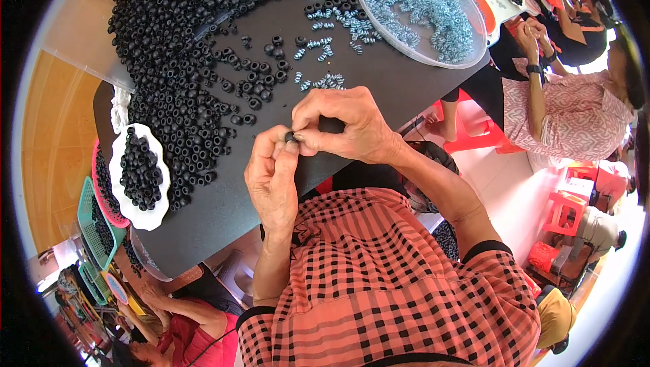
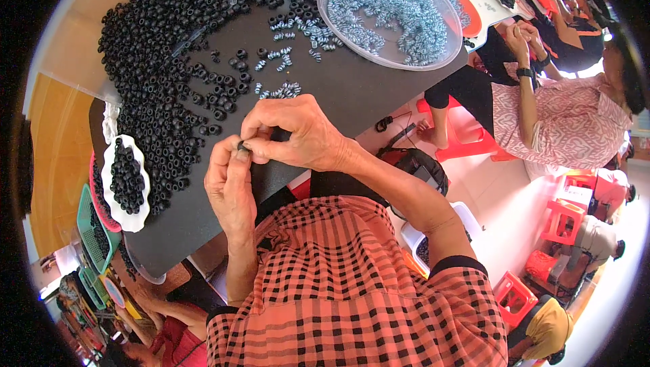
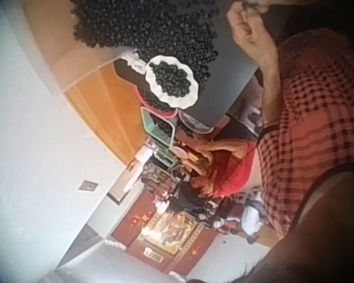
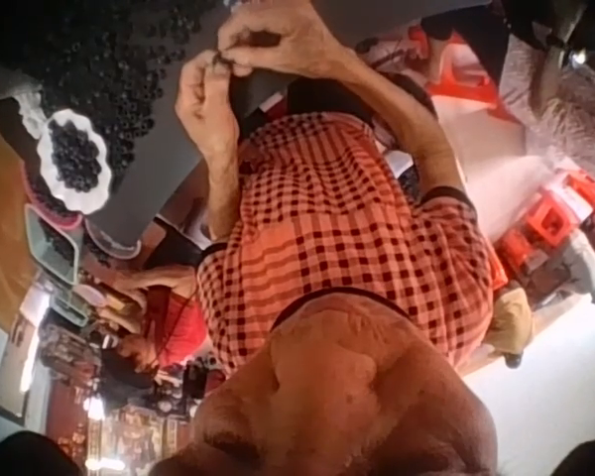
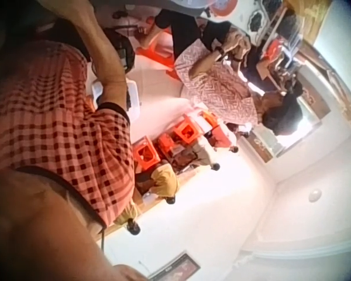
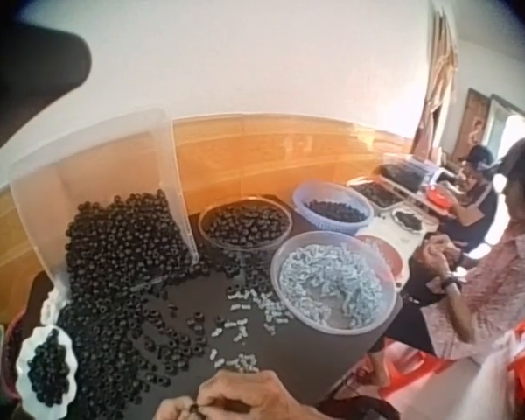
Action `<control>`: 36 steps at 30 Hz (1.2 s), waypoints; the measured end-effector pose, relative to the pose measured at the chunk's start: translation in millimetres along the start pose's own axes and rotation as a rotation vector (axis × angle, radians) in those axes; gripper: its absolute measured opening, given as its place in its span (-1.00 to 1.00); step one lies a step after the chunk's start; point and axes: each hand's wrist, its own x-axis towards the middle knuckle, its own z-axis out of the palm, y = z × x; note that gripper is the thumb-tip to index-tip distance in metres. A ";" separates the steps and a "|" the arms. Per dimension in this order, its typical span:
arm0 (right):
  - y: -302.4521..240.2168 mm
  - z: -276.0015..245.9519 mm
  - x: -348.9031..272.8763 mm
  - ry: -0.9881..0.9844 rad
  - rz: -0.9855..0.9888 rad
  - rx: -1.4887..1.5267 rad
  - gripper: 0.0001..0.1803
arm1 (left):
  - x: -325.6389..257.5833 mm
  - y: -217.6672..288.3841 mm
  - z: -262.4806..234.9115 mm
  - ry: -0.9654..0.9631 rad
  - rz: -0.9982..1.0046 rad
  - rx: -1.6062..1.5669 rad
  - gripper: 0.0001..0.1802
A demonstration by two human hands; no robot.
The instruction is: The person manually assembles small components by picking up black ring pieces and inserting smaller patterned pieces into them by hand.
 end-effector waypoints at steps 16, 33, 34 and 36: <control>-4.5 0.9 0.3 -0.044 0.006 -0.036 -0.88 | 0.9 -5.7 -5.4 0.067 -0.009 -0.048 -0.85; -3.1 4.3 74.0 -0.055 -0.024 -0.386 -0.90 | 0.0 -0.1 -12.5 -0.056 -0.002 -0.314 -0.84; 3.8 0.7 86.3 -0.048 -0.035 -0.437 -0.90 | -1.2 3.0 -13.8 -0.056 -0.025 -0.308 -0.84; 18.4 -5.9 107.3 -0.047 -0.048 -0.494 -0.89 | -4.9 6.4 -16.4 -0.038 -0.043 -0.327 -0.84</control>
